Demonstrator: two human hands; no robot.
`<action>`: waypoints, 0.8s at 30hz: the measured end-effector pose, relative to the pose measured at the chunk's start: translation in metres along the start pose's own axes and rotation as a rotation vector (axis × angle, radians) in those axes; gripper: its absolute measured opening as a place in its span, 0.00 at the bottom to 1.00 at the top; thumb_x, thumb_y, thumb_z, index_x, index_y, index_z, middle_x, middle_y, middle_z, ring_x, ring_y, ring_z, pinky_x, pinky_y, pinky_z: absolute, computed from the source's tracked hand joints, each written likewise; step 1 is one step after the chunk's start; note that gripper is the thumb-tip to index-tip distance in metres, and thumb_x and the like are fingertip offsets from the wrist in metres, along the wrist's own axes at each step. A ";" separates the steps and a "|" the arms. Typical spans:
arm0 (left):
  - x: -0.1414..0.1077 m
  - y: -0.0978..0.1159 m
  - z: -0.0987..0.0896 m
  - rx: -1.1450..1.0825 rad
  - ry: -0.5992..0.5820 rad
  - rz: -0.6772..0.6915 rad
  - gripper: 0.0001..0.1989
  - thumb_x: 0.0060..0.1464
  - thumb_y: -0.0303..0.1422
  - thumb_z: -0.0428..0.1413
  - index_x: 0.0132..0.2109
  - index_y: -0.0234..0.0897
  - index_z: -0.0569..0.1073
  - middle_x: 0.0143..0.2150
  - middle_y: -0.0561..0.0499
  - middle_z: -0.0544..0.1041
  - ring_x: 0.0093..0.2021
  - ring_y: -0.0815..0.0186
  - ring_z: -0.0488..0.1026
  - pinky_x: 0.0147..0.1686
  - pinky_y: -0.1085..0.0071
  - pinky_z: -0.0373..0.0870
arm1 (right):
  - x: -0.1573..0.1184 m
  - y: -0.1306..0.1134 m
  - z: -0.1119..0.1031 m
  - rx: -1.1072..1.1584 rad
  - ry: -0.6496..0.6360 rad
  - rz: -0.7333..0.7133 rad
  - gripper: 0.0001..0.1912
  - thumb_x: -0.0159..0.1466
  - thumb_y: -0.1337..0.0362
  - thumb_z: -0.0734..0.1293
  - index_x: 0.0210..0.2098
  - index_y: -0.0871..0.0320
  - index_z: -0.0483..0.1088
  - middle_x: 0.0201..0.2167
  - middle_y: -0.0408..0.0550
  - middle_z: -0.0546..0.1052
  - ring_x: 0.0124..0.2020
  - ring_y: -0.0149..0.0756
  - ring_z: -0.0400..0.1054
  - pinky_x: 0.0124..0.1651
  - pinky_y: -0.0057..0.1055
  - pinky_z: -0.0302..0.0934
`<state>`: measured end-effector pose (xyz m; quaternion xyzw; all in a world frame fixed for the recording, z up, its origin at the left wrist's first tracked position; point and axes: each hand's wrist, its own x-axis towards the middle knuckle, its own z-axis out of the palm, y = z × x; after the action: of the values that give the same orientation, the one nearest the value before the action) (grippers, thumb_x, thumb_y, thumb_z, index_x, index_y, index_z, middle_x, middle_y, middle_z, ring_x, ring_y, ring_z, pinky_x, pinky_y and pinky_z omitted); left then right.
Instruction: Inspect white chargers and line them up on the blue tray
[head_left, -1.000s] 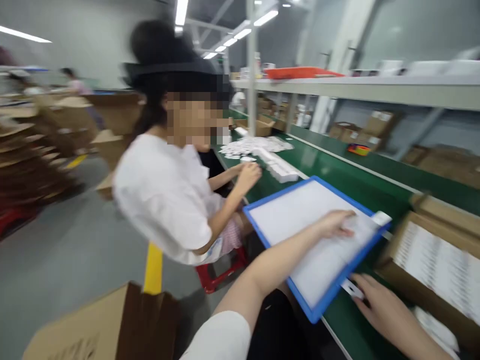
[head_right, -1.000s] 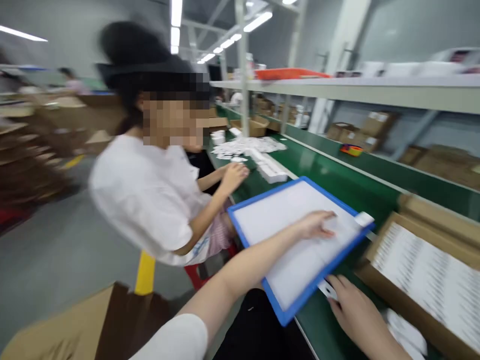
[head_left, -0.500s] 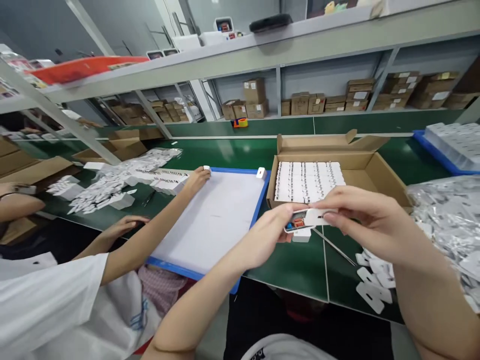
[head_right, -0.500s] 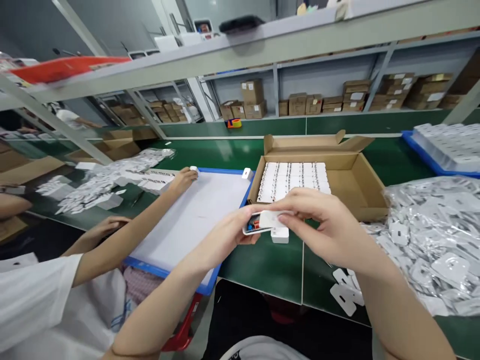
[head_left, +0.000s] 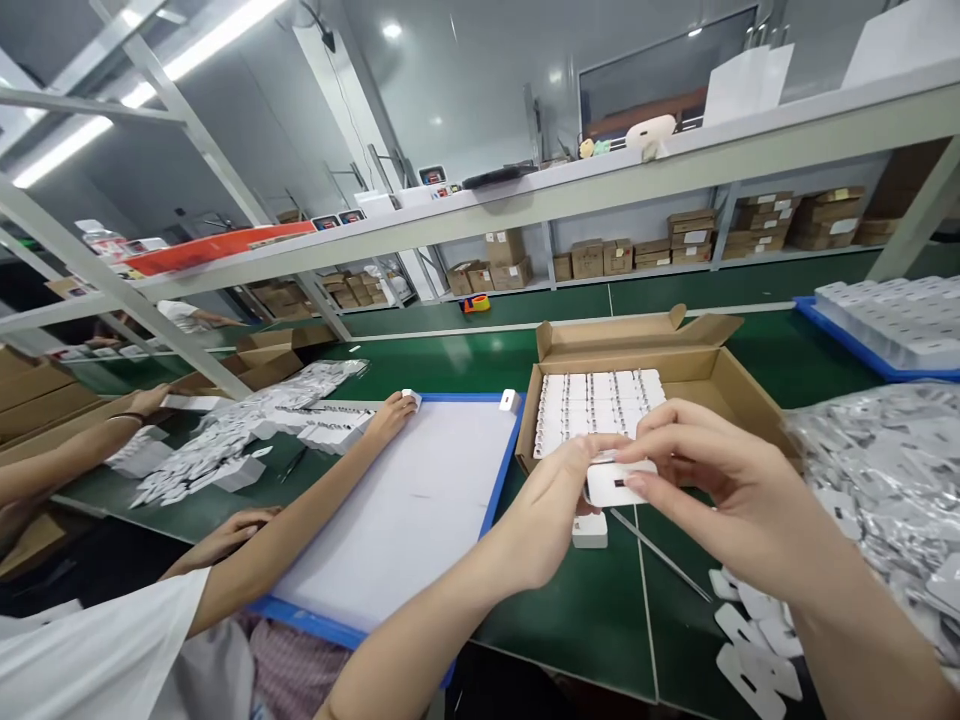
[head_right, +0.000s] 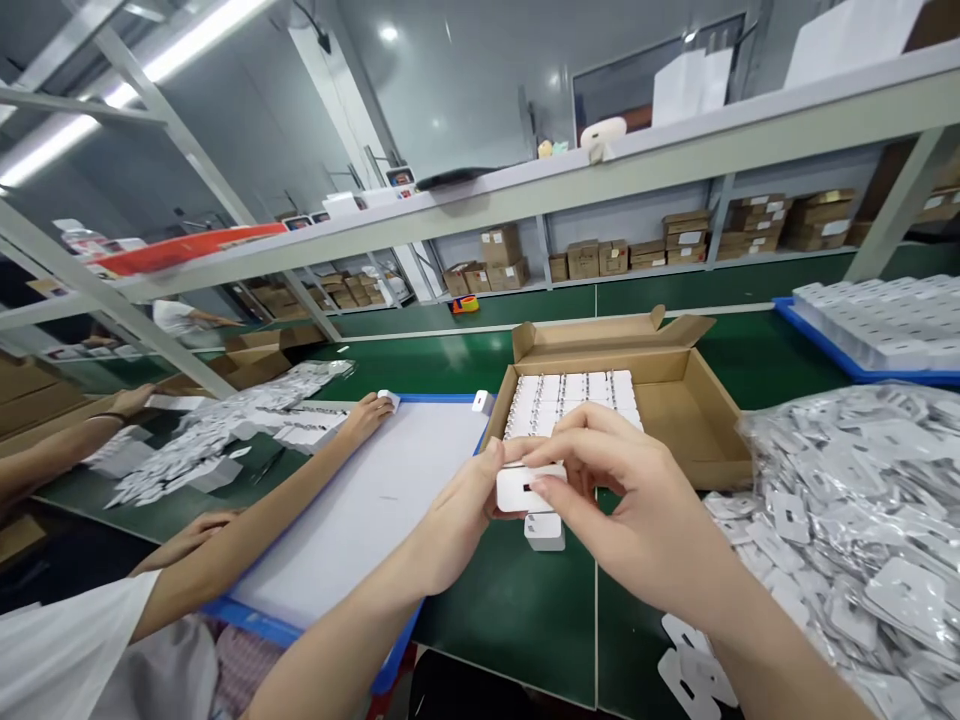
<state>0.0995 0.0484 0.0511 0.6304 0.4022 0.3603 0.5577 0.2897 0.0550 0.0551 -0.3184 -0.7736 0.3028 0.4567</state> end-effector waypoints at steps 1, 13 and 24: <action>0.001 0.000 0.000 -0.017 -0.011 0.008 0.34 0.66 0.54 0.32 0.58 0.39 0.70 0.53 0.44 0.74 0.53 0.55 0.70 0.50 0.60 0.69 | 0.000 0.000 0.001 -0.012 0.009 -0.005 0.06 0.68 0.63 0.67 0.41 0.44 0.75 0.38 0.44 0.69 0.32 0.31 0.65 0.30 0.28 0.61; 0.006 0.022 -0.006 0.226 -0.029 0.252 0.20 0.69 0.44 0.41 0.59 0.44 0.70 0.59 0.49 0.72 0.55 0.60 0.71 0.53 0.63 0.68 | 0.000 0.002 -0.005 -0.002 0.054 -0.098 0.14 0.66 0.65 0.69 0.50 0.43 0.72 0.46 0.46 0.70 0.37 0.32 0.68 0.32 0.25 0.69; -0.002 0.023 -0.009 0.337 0.024 0.392 0.19 0.70 0.41 0.41 0.61 0.45 0.67 0.62 0.49 0.68 0.61 0.62 0.66 0.62 0.63 0.61 | 0.001 0.003 0.005 -0.024 0.120 -0.164 0.19 0.65 0.66 0.70 0.54 0.41 0.70 0.49 0.48 0.70 0.43 0.36 0.71 0.34 0.25 0.71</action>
<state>0.0930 0.0492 0.0753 0.7760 0.3333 0.3967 0.3597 0.2858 0.0569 0.0513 -0.2769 -0.7721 0.2354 0.5214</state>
